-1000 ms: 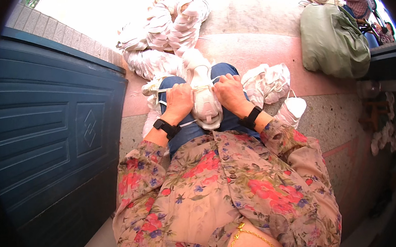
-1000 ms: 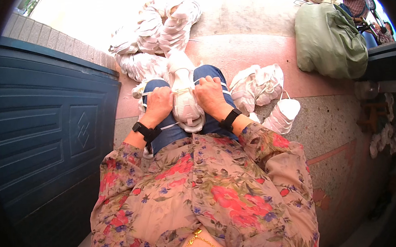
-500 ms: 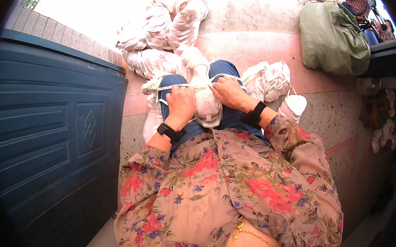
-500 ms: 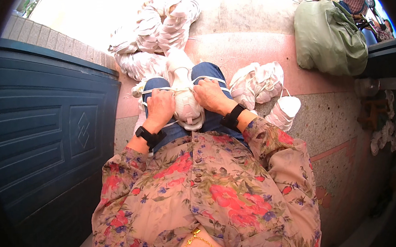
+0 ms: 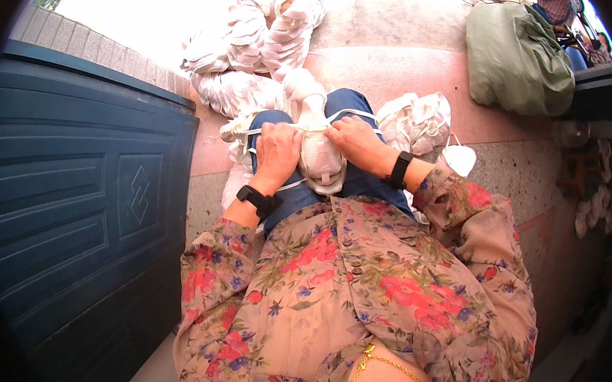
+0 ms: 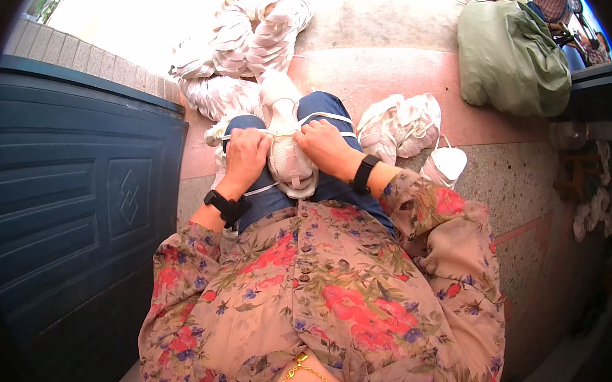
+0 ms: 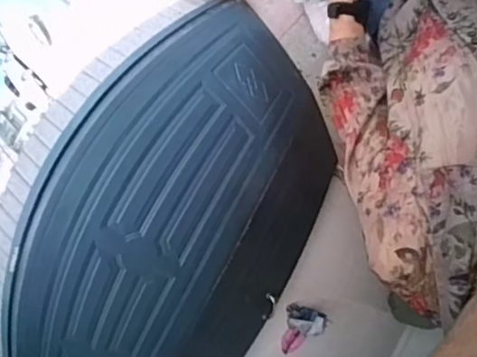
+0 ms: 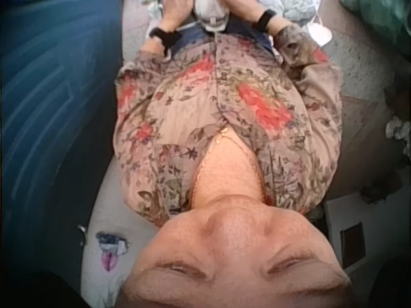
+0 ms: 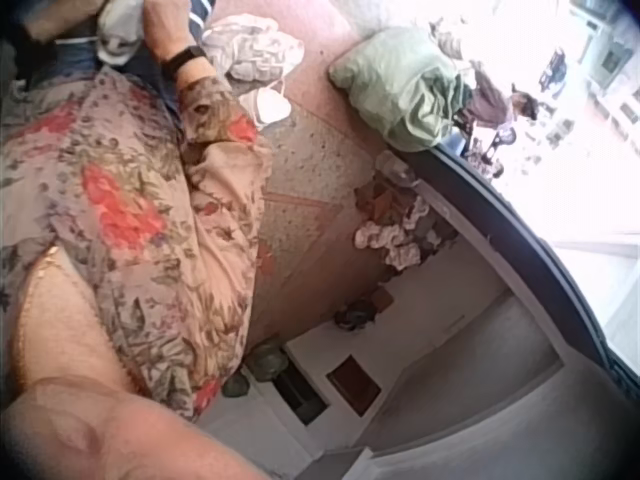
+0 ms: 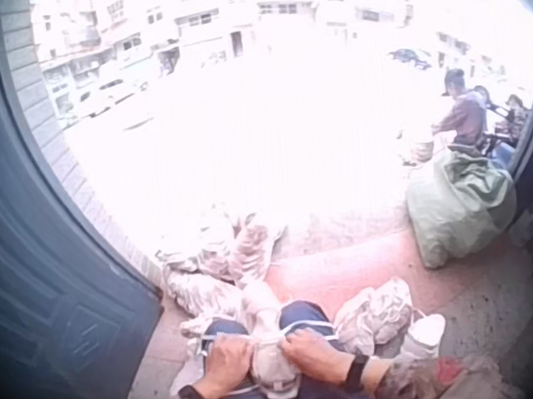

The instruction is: Lacing white athletic shoes.

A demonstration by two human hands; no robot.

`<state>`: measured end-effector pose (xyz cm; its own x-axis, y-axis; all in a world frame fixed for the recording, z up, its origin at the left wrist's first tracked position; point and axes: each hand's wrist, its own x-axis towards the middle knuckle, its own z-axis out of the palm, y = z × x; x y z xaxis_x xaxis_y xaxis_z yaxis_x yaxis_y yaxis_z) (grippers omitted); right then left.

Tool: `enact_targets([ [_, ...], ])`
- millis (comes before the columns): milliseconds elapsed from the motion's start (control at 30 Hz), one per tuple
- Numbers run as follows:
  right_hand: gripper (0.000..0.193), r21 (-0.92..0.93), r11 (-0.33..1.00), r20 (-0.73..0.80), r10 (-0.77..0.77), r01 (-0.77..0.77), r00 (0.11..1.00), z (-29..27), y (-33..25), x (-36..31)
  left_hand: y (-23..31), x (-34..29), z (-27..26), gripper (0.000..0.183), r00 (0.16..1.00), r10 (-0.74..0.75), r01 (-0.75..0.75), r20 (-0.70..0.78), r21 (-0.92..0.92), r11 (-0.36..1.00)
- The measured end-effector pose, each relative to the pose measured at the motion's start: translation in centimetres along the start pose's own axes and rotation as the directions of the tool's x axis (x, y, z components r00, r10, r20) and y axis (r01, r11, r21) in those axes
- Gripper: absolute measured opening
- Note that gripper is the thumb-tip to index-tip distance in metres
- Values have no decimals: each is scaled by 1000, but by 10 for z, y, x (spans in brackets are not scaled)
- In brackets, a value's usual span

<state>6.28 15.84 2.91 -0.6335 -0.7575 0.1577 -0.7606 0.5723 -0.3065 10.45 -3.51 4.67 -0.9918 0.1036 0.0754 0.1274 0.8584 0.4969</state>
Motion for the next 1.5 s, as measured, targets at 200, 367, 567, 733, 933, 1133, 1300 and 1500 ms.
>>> enact_targets([
  [200, 4, -400, 904, 189, -78, 149, 979, -14, -5, 21, -13, 27, 0, 27, 995, 102, -101, -10, 65, 993],
  [367, 6, 28, 994, -248, -100, 110, 964, -43, 7, 16, -13, 35, -5, 34, 986, 95, -112, 139, 118, 987],
  [567, 8, 610, 694, -753, 360, 382, 550, -284, 88, -69, -25, 34, -12, 29, 986, -65, 116, 154, -353, 928],
  [733, 16, 535, 246, -786, 497, 808, 369, -354, 172, -184, -33, 36, -5, 24, 912, -185, 357, 366, -486, 798],
  [933, 20, 740, 651, -365, 600, -170, 712, -115, 70, -35, -36, 24, -11, 20, 912, -99, 260, 398, -374, 890],
  [1133, 16, 338, 892, -25, 327, -300, 945, -1, -30, 9, -20, 28, -13, 20, 946, -124, 202, 300, -243, 949],
  [1300, 13, 247, 923, -180, 343, -295, 922, 25, -41, 21, -28, 30, -9, 18, 889, -288, 455, 355, -622, 637],
  [1500, 11, 92, 971, -131, 232, -221, 964, 37, -37, 26, -18, 34, -18, 27, 873, -335, 487, 355, -685, 543],
])
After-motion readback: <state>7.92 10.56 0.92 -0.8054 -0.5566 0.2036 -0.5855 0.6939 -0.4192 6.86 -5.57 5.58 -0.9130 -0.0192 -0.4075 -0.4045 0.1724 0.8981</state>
